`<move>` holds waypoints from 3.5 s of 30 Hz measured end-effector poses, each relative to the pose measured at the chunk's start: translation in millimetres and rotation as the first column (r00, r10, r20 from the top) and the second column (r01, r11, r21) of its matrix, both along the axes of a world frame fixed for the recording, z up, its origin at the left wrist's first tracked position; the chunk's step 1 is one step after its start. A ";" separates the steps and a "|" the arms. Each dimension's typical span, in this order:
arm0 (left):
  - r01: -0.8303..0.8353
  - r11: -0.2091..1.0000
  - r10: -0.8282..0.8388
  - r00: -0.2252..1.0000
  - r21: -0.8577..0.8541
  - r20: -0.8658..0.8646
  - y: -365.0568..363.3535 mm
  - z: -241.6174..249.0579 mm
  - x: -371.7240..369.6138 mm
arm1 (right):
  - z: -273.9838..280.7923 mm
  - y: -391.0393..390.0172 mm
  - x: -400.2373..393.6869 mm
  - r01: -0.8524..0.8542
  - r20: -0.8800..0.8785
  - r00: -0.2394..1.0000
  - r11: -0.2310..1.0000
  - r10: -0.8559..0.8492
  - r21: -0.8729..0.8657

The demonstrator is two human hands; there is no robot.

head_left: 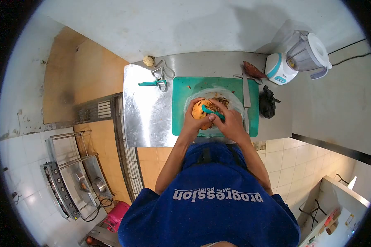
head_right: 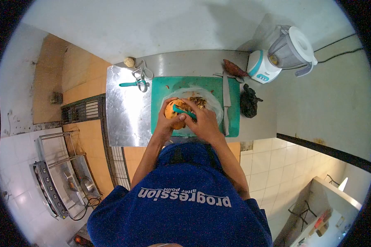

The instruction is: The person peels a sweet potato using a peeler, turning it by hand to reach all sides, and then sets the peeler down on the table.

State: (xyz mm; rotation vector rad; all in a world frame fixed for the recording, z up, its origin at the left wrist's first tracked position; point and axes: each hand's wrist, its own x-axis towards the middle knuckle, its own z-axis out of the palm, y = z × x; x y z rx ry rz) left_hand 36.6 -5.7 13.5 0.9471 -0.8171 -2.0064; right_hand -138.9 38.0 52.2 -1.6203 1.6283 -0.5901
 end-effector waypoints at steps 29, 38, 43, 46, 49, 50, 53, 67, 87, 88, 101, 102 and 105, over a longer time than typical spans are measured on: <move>0.050 0.971 -0.044 0.998 -0.233 0.033 -7.4 4.5 -18.0 | 1.7 -8.2 -31.1 -0.153 0.097 0.984 0.987 0.147 0.051; -0.099 0.988 0.102 0.995 -0.116 0.016 -2.2 9.0 -20.0 | -4.1 -19.3 -23.0 -0.117 0.008 0.993 0.982 0.120 -0.151; -0.095 0.988 0.101 0.994 -0.121 0.048 3.6 10.8 -11.8 | 0.9 -19.7 -21.1 -0.185 0.143 0.969 0.975 0.201 -0.120; -0.072 0.980 0.076 0.997 -0.186 0.018 3.4 9.0 -13.1 | -9.6 -16.4 -23.3 -0.211 0.112 0.962 0.938 0.248 -0.274; -0.061 0.977 0.066 0.998 -0.204 0.017 3.9 8.9 -11.4 | -5.7 -14.5 -26.1 -0.230 0.050 0.967 0.945 0.248 -0.234; -0.059 0.976 0.067 0.997 -0.208 0.032 2.3 9.5 -11.9 | -3.2 -14.6 -25.5 -0.221 0.052 0.970 0.946 0.239 -0.239; -0.060 0.971 0.075 0.995 -0.233 0.060 -0.3 12.3 -12.9 | 5.1 -13.8 -23.1 -0.197 0.091 0.972 0.960 0.218 -0.197; -0.079 0.986 0.083 0.996 -0.145 0.018 5.1 4.8 -5.5 | -12.5 -6.0 -10.6 -0.129 0.107 0.980 0.940 0.170 -0.315; -0.066 0.971 0.070 0.998 -0.230 0.010 6.3 3.8 -7.8 | 0.1 -1.2 -13.3 -0.125 0.075 0.986 0.951 0.152 -0.281; -0.043 0.972 0.054 0.998 -0.232 0.040 5.5 3.9 -6.5 | 4.6 -0.6 -13.3 -0.135 0.089 0.984 0.969 0.156 -0.205; -0.051 0.982 0.051 0.999 -0.182 -0.001 4.4 -2.6 -6.3 | -6.0 -0.4 -14.4 -0.144 0.147 0.974 0.971 0.173 -0.193; -0.053 0.982 0.054 0.999 -0.181 -0.002 4.3 -2.3 -6.3 | -4.9 -1.6 -16.3 -0.179 0.137 0.969 0.966 0.206 -0.185; -0.035 0.989 0.032 0.999 -0.143 -0.028 6.1 -1.7 -5.8 | -6.3 -2.0 -16.4 -0.218 0.112 0.964 0.959 0.240 -0.179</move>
